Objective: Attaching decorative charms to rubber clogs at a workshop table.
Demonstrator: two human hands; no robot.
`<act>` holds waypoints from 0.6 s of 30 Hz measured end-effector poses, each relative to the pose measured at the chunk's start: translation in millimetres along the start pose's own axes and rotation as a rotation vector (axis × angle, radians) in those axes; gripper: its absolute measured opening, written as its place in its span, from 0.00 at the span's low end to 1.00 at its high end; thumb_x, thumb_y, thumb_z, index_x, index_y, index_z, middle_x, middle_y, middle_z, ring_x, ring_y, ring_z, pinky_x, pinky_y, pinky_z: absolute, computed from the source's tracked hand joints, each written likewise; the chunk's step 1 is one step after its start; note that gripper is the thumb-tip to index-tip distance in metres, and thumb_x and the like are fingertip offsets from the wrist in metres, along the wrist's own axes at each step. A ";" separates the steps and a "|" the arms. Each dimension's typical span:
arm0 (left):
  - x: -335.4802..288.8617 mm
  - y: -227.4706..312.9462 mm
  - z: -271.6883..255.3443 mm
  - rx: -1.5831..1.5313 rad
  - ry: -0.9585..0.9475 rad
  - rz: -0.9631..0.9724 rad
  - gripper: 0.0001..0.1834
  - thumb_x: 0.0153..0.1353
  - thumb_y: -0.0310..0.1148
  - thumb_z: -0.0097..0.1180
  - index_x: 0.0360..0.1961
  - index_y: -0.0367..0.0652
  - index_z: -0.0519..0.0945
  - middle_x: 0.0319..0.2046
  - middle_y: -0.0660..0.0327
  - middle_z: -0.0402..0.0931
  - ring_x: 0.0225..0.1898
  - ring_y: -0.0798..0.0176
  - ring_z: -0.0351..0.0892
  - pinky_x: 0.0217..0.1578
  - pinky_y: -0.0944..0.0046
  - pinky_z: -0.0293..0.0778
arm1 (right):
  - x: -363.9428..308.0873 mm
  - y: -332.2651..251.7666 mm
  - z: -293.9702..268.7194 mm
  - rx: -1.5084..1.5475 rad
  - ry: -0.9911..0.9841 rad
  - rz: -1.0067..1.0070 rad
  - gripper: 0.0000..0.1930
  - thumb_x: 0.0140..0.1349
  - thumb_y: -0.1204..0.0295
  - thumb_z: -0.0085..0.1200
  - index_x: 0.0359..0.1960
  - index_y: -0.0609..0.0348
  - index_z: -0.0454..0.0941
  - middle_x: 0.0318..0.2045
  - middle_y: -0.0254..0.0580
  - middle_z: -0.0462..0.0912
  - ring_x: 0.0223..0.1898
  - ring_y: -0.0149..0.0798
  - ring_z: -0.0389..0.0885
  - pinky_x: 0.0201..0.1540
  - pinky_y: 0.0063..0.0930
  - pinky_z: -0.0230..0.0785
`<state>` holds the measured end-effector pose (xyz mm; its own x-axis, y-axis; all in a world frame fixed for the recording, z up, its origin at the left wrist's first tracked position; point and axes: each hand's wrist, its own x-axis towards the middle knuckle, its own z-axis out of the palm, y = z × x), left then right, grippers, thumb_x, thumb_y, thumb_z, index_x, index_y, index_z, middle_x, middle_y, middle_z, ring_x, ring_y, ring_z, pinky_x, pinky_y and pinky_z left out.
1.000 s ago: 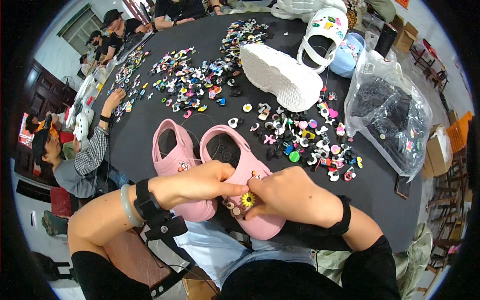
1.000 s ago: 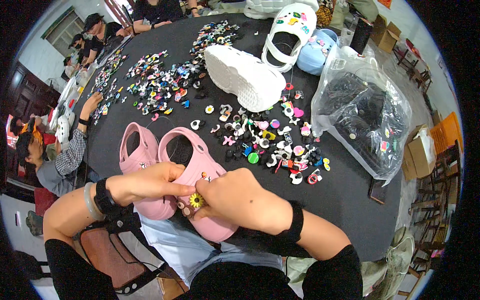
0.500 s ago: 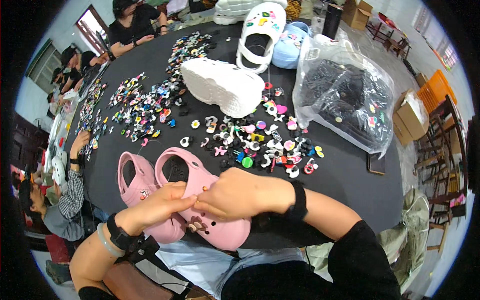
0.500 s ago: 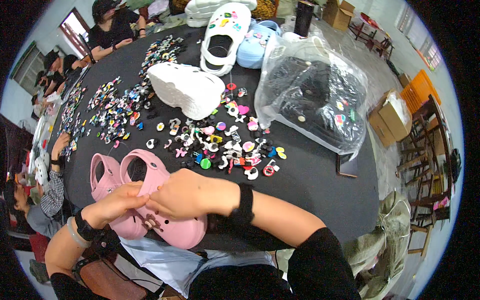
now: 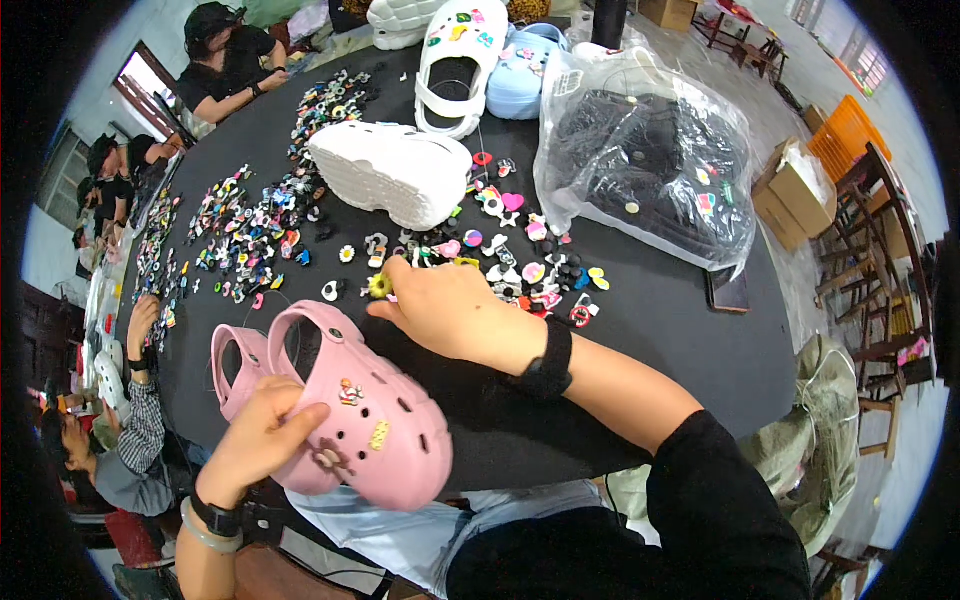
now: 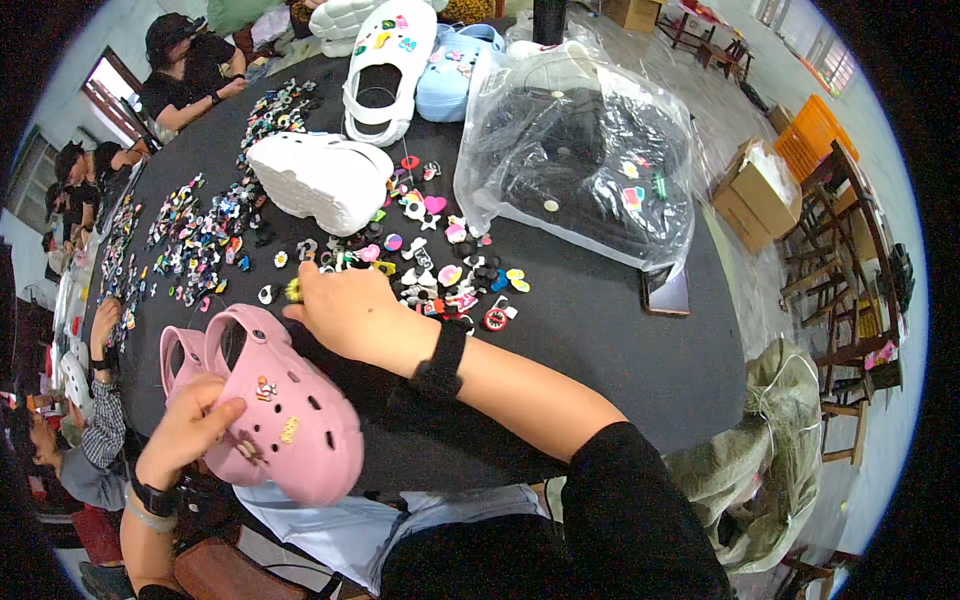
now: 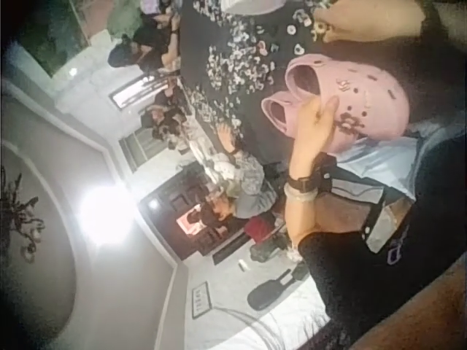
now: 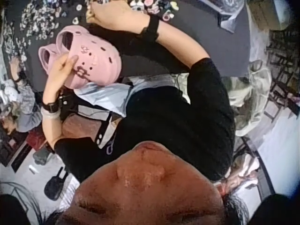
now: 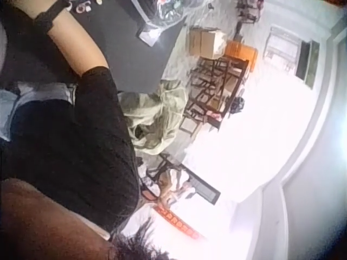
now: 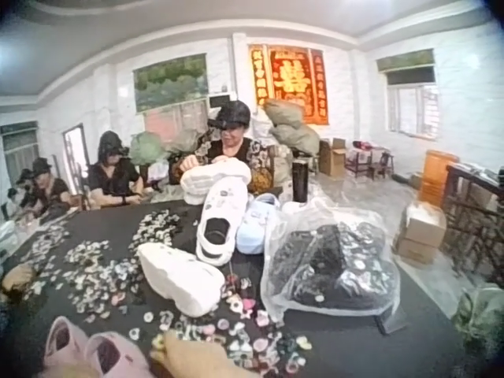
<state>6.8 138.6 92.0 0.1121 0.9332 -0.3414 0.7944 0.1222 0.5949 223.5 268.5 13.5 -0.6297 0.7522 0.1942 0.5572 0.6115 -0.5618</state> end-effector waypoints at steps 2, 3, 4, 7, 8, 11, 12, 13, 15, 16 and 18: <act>2.6 1.5 -4.9 0.053 -0.017 0.043 0.14 0.57 0.33 0.58 0.20 0.36 0.71 0.17 0.59 0.62 0.27 0.59 0.63 0.35 0.60 0.60 | -5.6 -3.1 1.8 -0.086 0.004 -0.019 0.24 0.61 0.57 0.54 0.46 0.68 0.69 0.20 0.47 0.80 0.23 0.50 0.82 0.23 0.40 0.71; 3.1 1.7 -4.4 0.137 0.013 0.086 0.14 0.57 0.33 0.58 0.20 0.37 0.71 0.17 0.59 0.62 0.27 0.59 0.63 0.35 0.59 0.60 | -8.5 -7.1 1.9 -0.187 -0.039 -0.007 0.26 0.59 0.57 0.55 0.48 0.70 0.68 0.21 0.47 0.81 0.24 0.47 0.83 0.22 0.38 0.71; 3.6 1.2 -5.1 0.111 -0.042 -0.017 0.15 0.57 0.33 0.59 0.19 0.37 0.71 0.17 0.60 0.62 0.28 0.60 0.63 0.37 0.60 0.60 | -12.5 -13.2 1.7 -0.178 -0.043 -0.069 0.29 0.59 0.59 0.56 0.53 0.72 0.66 0.20 0.44 0.81 0.22 0.43 0.83 0.20 0.34 0.70; -1.1 -2.8 8.2 0.094 0.075 0.109 0.15 0.56 0.33 0.60 0.18 0.39 0.72 0.18 0.61 0.64 0.29 0.60 0.64 0.39 0.61 0.60 | -29.3 -31.7 -4.4 -0.236 -0.061 -0.319 0.12 0.53 0.66 0.56 0.35 0.62 0.76 0.18 0.39 0.79 0.19 0.41 0.81 0.20 0.32 0.70; -1.4 -5.9 6.5 0.112 0.026 0.012 0.14 0.56 0.34 0.61 0.19 0.39 0.74 0.19 0.62 0.65 0.30 0.60 0.65 0.40 0.61 0.61 | -37.7 -38.6 -6.6 -0.220 -0.037 -0.371 0.09 0.52 0.67 0.55 0.30 0.59 0.75 0.18 0.39 0.79 0.19 0.41 0.81 0.20 0.32 0.70; -6.3 -14.0 5.4 0.076 0.048 0.036 0.15 0.57 0.34 0.61 0.19 0.39 0.73 0.19 0.62 0.65 0.30 0.59 0.65 0.40 0.61 0.62 | -64.5 -61.8 -11.3 -0.145 -0.087 -0.471 0.06 0.52 0.68 0.52 0.22 0.55 0.75 0.17 0.37 0.79 0.18 0.37 0.80 0.20 0.29 0.66; -7.1 -16.6 4.9 0.054 0.021 -0.011 0.15 0.57 0.34 0.61 0.19 0.39 0.73 0.19 0.62 0.65 0.30 0.59 0.65 0.40 0.61 0.62 | -72.0 -66.2 -13.3 -0.136 -0.155 -0.496 0.06 0.51 0.68 0.53 0.21 0.55 0.75 0.16 0.37 0.79 0.18 0.36 0.80 0.20 0.28 0.66; -7.3 -19.0 4.9 0.060 0.046 0.042 0.15 0.57 0.35 0.60 0.18 0.39 0.73 0.18 0.61 0.64 0.30 0.59 0.65 0.39 0.61 0.62 | -79.2 -70.2 -15.2 -0.094 -0.173 -0.532 0.06 0.51 0.68 0.53 0.20 0.55 0.75 0.16 0.37 0.79 0.17 0.36 0.79 0.20 0.28 0.66; -9.9 -22.4 5.1 0.065 0.079 0.067 0.15 0.57 0.35 0.60 0.18 0.39 0.72 0.18 0.61 0.64 0.29 0.58 0.65 0.38 0.60 0.62 | -87.5 -78.5 -15.4 -0.130 -0.094 -0.637 0.06 0.50 0.68 0.54 0.20 0.56 0.75 0.15 0.36 0.78 0.17 0.35 0.79 0.19 0.27 0.65; -9.9 -24.0 5.1 0.078 0.067 0.068 0.16 0.57 0.35 0.60 0.18 0.39 0.72 0.18 0.60 0.64 0.28 0.58 0.65 0.38 0.60 0.61 | -92.1 -80.9 -16.4 -0.155 -0.196 -0.618 0.06 0.49 0.68 0.54 0.20 0.56 0.74 0.15 0.35 0.78 0.17 0.35 0.79 0.18 0.26 0.65; -10.6 -26.0 8.0 0.059 0.080 0.099 0.16 0.57 0.36 0.60 0.18 0.39 0.71 0.18 0.59 0.63 0.27 0.57 0.65 0.36 0.59 0.60 | -94.3 -81.7 -15.8 -0.254 -0.341 -0.635 0.06 0.47 0.68 0.55 0.21 0.56 0.74 0.15 0.34 0.78 0.19 0.34 0.79 0.18 0.25 0.65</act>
<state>-10.2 122.8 74.3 0.1459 0.9640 -0.2222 0.8157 0.0099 0.5784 245.8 151.5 53.9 -0.9800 0.1449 0.1365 0.1135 0.9700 -0.2150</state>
